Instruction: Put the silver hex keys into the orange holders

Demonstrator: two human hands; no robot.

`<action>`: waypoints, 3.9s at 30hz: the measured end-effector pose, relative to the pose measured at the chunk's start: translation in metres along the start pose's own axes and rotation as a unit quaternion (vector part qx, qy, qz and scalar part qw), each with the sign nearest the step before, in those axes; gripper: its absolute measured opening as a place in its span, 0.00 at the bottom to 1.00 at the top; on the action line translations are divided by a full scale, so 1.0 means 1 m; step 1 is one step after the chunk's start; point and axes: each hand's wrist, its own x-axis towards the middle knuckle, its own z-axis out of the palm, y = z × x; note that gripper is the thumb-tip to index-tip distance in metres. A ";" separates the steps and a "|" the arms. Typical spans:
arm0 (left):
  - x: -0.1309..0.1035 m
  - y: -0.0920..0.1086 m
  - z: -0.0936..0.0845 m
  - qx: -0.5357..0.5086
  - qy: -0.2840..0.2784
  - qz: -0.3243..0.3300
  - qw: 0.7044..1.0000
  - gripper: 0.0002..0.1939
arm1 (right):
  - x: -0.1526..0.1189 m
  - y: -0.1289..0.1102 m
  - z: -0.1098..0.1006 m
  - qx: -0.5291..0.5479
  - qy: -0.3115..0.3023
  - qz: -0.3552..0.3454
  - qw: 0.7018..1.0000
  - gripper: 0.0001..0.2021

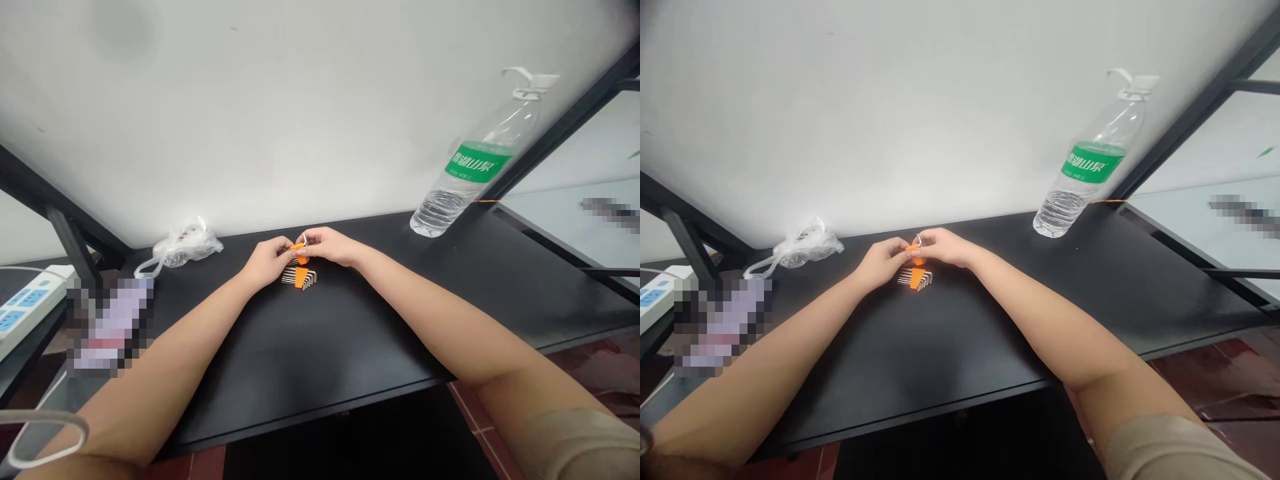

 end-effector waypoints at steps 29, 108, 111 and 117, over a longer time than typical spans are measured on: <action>-0.007 0.006 0.005 0.187 0.027 0.136 0.973 0.21 | 0.000 0.009 0.015 0.049 0.114 -0.023 0.992 0.20; 0.006 -0.003 -0.001 0.284 -0.014 0.178 0.942 0.14 | 0.017 0.017 0.013 -0.287 0.246 -0.010 0.926 0.19; 0.005 -0.001 -0.005 0.273 -0.027 0.172 0.946 0.15 | 0.017 0.017 0.012 -0.276 0.231 -0.007 0.933 0.18; 0.006 -0.003 -0.013 0.277 -0.044 0.164 0.946 0.15 | 0.015 0.014 0.014 -0.299 0.224 -0.007 0.927 0.17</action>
